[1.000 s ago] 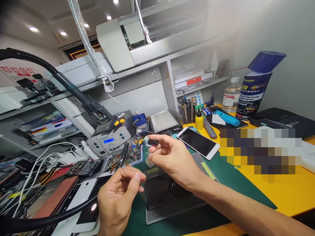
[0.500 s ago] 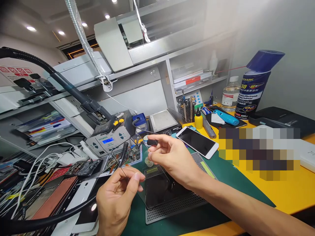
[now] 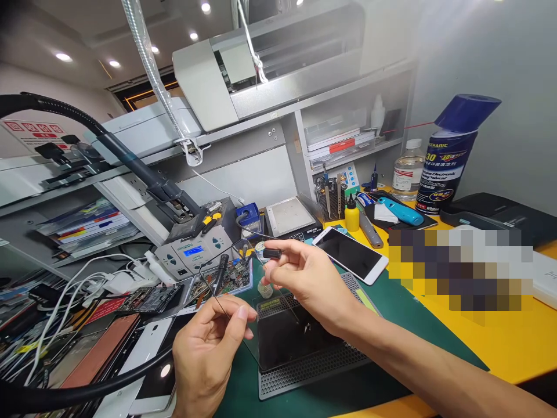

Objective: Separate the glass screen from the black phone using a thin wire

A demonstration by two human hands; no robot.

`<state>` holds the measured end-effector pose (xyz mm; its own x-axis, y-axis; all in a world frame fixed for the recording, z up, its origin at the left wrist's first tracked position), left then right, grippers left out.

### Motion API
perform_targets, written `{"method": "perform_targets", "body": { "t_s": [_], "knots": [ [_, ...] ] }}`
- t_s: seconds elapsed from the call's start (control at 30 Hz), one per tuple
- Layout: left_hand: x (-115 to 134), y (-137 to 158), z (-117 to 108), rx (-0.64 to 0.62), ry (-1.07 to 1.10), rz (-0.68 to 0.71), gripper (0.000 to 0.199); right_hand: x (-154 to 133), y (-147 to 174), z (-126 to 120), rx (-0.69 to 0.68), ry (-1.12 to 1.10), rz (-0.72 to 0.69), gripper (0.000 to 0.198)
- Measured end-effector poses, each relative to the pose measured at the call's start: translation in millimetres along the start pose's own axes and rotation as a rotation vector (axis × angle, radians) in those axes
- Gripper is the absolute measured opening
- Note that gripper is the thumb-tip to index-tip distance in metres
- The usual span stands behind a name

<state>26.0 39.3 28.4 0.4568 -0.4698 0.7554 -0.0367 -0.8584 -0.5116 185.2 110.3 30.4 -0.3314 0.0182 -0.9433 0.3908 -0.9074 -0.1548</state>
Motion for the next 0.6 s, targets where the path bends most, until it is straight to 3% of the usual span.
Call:
{"method": "perform_targets", "body": {
  "t_s": [0.07,0.13,0.23,0.3,0.4,0.6],
  "knots": [
    [5.8,-2.2,-5.4,0.032,-0.031,0.069,0.013,-3.1,-1.3,-6.2,0.031,-0.009,-0.019,0.048],
    [23.3,-2.6,-14.0,0.084,-0.166,0.275,0.014,-8.4,-2.8,-16.1,0.087,-0.015,-0.051,0.053],
    [59.2,8.8,-17.8,0.142,-0.627,0.719,0.035,-16.6,-4.3,-31.2,0.175,-0.022,-0.084,0.056],
    [71.1,14.8,-16.7,0.125,-0.872,0.879,0.038,-19.7,-4.7,-37.5,0.207,-0.044,-0.082,0.053],
    [82.6,20.9,-22.2,0.111,-0.987,0.985,0.042,-21.6,-4.9,-39.2,0.202,-0.084,-0.075,0.048],
    [92.5,26.1,-30.4,0.055,-1.049,0.987,0.043,-17.8,-4.0,-30.9,0.125,-0.136,-0.007,0.053]
  ]
}}
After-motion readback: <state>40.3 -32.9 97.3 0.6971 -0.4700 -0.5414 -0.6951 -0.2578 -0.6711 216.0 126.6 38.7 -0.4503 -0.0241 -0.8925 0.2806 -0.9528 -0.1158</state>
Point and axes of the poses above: each hand's wrist, its own y-axis away from the middle knuckle, its own z-axis out of the palm, x = y × z, the point moved 7 cm from there along -y, towards the middle knuckle, and after that the axes turned 8 degrees about -x, right-handed, at the moved point
